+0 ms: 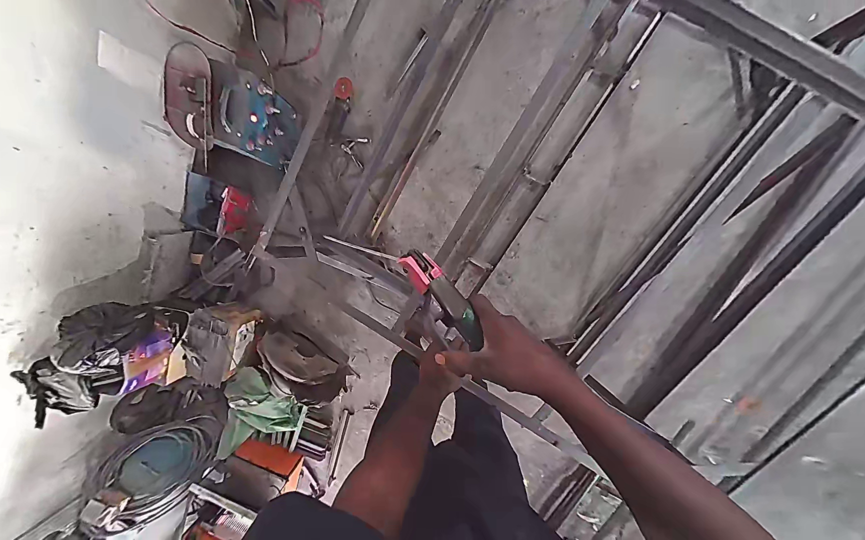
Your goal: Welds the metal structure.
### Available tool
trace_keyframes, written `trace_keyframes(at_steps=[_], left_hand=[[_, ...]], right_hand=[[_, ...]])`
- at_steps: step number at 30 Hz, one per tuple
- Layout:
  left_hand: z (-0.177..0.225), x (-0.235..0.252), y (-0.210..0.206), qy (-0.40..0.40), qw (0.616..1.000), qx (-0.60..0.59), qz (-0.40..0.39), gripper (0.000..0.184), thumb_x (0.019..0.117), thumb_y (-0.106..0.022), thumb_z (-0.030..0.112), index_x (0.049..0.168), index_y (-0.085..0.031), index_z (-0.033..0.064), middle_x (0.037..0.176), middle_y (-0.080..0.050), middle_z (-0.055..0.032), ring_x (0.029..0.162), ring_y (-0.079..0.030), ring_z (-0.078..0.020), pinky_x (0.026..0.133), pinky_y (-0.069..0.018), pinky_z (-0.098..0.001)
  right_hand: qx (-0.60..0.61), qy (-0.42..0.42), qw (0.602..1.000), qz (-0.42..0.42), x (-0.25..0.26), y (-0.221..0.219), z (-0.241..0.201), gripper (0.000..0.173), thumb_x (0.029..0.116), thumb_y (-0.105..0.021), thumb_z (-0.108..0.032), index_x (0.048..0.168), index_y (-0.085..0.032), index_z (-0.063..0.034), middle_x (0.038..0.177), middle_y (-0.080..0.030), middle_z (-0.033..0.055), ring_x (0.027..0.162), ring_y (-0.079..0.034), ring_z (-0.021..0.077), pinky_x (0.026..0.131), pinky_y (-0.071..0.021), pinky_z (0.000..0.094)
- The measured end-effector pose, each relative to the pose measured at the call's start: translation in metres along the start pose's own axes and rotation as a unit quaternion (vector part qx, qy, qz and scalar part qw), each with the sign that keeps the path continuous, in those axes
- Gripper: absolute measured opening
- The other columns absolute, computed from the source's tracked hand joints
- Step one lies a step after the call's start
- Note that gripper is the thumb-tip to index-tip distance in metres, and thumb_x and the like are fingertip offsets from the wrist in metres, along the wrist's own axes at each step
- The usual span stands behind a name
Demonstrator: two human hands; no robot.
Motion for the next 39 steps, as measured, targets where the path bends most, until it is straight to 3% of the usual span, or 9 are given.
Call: trace_keyframes(at_steps=[13,16,19,21,23,24,27,30,39], left_hand=[[0.002,0.002,-0.004,-0.015,0.998,0.027,-0.059,0.044,0.0931,-0.062,0.042,0.126,-0.071,0.0142,0.126,-0.070,-0.0095,0.123,-0.062,-0.0278,0.111,-0.0443,-0.0482],[0.000,-0.003,0.004,0.008,0.998,-0.013,-0.055,0.043,0.0929,-0.062,0.039,0.124,-0.072,0.0108,0.123,-0.072,-0.0117,0.120,-0.065,-0.0278,0.109,-0.0463,-0.0469],[0.010,-0.014,0.017,0.039,0.984,0.007,-0.175,0.041,0.1019,-0.055,0.034,0.124,-0.070,0.0039,0.125,-0.070,-0.0195,0.122,-0.064,-0.0344,0.107,-0.0463,-0.0523],[0.006,-0.009,0.005,0.012,0.994,0.046,-0.096,0.040,0.0968,-0.057,0.036,0.115,-0.074,0.0048,0.115,-0.073,-0.0197,0.110,-0.069,-0.0364,0.095,-0.0528,-0.0553],[0.010,-0.009,0.005,0.056,0.987,0.076,-0.133,0.043,0.0996,-0.054,0.032,0.129,-0.068,0.0042,0.130,-0.069,-0.0179,0.122,-0.064,-0.0336,0.104,-0.0494,-0.0515],[0.016,-0.012,0.012,0.115,0.961,0.065,-0.245,0.045,0.1076,-0.049,0.028,0.147,-0.054,0.0056,0.150,-0.054,-0.0153,0.141,-0.049,-0.0307,0.118,-0.0362,-0.0489],[-0.002,-0.008,0.008,0.053,0.992,-0.074,-0.092,0.038,0.0994,-0.063,0.025,0.125,-0.069,-0.0031,0.127,-0.068,-0.0236,0.124,-0.062,-0.0380,0.109,-0.0446,-0.0529],[-0.002,-0.001,0.001,0.016,0.999,-0.009,-0.046,0.046,0.0892,-0.067,0.036,0.126,-0.070,0.0077,0.123,-0.071,-0.0143,0.119,-0.064,-0.0326,0.105,-0.0476,-0.0523],[-0.004,0.001,-0.001,-0.005,1.000,0.002,-0.012,0.042,0.0937,-0.058,0.041,0.123,-0.072,0.0134,0.117,-0.073,-0.0107,0.113,-0.067,-0.0297,0.101,-0.0507,-0.0495]], right_hand=[[-0.016,-0.005,1.000,-0.007,0.002,0.006,-0.013,0.079,0.0742,-0.076,-0.069,0.132,-0.050,-0.0212,0.086,-0.064,-0.0006,0.075,-0.065,0.0142,0.066,-0.0556,0.0403],[-0.018,-0.010,1.000,-0.022,0.007,0.005,-0.013,0.080,0.0743,-0.077,-0.068,0.131,-0.050,-0.0192,0.088,-0.065,0.0019,0.076,-0.066,0.0168,0.067,-0.0566,0.0430],[-0.009,-0.021,0.999,-0.035,0.009,0.005,-0.015,0.082,0.0755,-0.080,-0.063,0.134,-0.049,-0.0146,0.094,-0.065,0.0071,0.081,-0.067,0.0208,0.072,-0.0569,0.0459],[-0.002,-0.019,0.999,-0.030,0.009,0.006,-0.014,0.079,0.0748,-0.080,-0.060,0.132,-0.050,-0.0150,0.093,-0.065,0.0059,0.080,-0.066,0.0188,0.070,-0.0564,0.0438],[0.006,-0.014,0.999,-0.028,0.009,0.007,-0.015,0.079,0.0752,-0.080,-0.061,0.132,-0.051,-0.0141,0.094,-0.065,0.0058,0.079,-0.066,0.0180,0.070,-0.0569,0.0429],[0.006,-0.011,1.000,-0.028,0.008,0.008,-0.016,0.079,0.0755,-0.081,-0.060,0.132,-0.051,-0.0136,0.095,-0.065,0.0062,0.080,-0.067,0.0181,0.071,-0.0572,0.0429],[0.000,-0.006,1.000,-0.006,0.007,0.010,-0.018,0.079,0.0754,-0.084,-0.056,0.133,-0.051,-0.0128,0.093,-0.066,0.0074,0.081,-0.066,0.0207,0.072,-0.0561,0.0455],[0.012,-0.003,1.000,0.029,0.006,0.011,-0.012,0.080,0.0728,-0.079,-0.065,0.130,-0.050,-0.0176,0.083,-0.063,0.0006,0.069,-0.064,0.0146,0.063,-0.0556,0.0400],[0.002,-0.015,1.000,0.004,0.004,0.004,-0.008,0.081,0.0730,-0.078,-0.068,0.132,-0.051,-0.0205,0.085,-0.065,-0.0007,0.071,-0.065,0.0137,0.064,-0.0563,0.0406]])
Point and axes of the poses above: each hand's wrist, its own x-axis towards the middle knuckle, its own y-axis out of the back of the hand, z = x × y, the point moved 9 cm from there along x, towards the middle knuckle
